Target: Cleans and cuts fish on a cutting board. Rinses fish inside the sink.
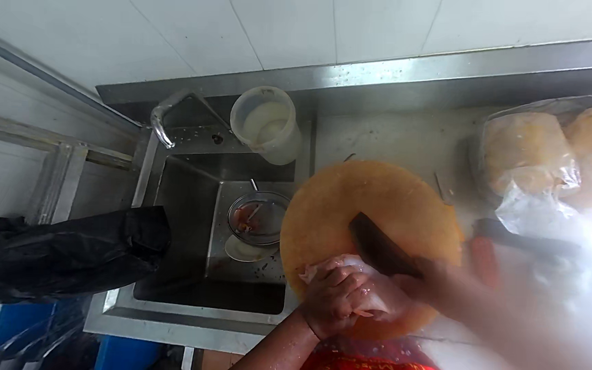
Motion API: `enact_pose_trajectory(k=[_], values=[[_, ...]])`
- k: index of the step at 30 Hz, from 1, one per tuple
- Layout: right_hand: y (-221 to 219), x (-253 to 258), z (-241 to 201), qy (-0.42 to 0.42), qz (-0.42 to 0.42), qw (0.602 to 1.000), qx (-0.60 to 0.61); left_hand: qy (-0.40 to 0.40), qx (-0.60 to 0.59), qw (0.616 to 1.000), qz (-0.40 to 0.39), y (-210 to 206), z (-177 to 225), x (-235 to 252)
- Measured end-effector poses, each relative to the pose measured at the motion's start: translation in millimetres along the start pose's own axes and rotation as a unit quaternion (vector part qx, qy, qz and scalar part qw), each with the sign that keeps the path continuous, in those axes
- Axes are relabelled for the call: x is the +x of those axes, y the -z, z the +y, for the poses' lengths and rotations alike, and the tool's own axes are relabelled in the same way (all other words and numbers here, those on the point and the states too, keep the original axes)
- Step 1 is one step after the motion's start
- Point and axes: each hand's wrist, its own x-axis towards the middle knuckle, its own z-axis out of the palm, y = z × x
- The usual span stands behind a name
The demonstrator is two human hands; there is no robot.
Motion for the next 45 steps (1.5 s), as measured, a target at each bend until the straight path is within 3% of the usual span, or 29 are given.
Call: enact_pose_trajectory(k=[9,14,17,21,24,28,31,33,35,38,41,45], values=[[12,35,-34,0.054,0.01,0.997,-0.056,-0.001,0.005,1.0,-0.008,0,-2,-2],[30,20,-41,0.028,-0.067,0.997,-0.025,-0.004,-0.002,1.0,-0.007,2,-3,-2],[20,48,-36,0.085,-0.023,0.994,-0.067,-0.006,0.009,1.0,-0.011,1,-3,-3],[21,65,-62,0.126,-0.017,0.989,-0.075,-0.009,0.023,1.0,-0.007,-1,-4,-3],[27,54,-59,0.134,0.001,0.984,-0.115,-0.004,0.019,1.0,0.005,-3,-2,-2],[76,-13,-41,0.065,0.091,0.984,-0.142,0.01,0.015,1.0,0.007,-5,-3,-5],[94,-76,-6,-0.028,0.199,0.978,-0.061,0.026,0.031,0.999,-0.002,-2,1,-2],[72,-114,17,-0.066,0.232,0.969,0.057,0.068,0.042,0.994,-0.071,13,9,17],[26,-147,28,-0.106,0.167,0.948,0.251,0.159,0.028,0.959,-0.233,45,20,54],[-62,-177,32,-0.117,0.094,0.868,0.473,0.243,0.032,0.878,-0.41,79,18,99],[-98,-190,-5,-0.124,0.056,0.807,0.575,0.257,0.017,0.843,-0.473,85,1,120],[-112,-165,-31,-0.095,0.025,0.755,0.648,0.254,-0.021,0.847,-0.467,80,-10,116]])
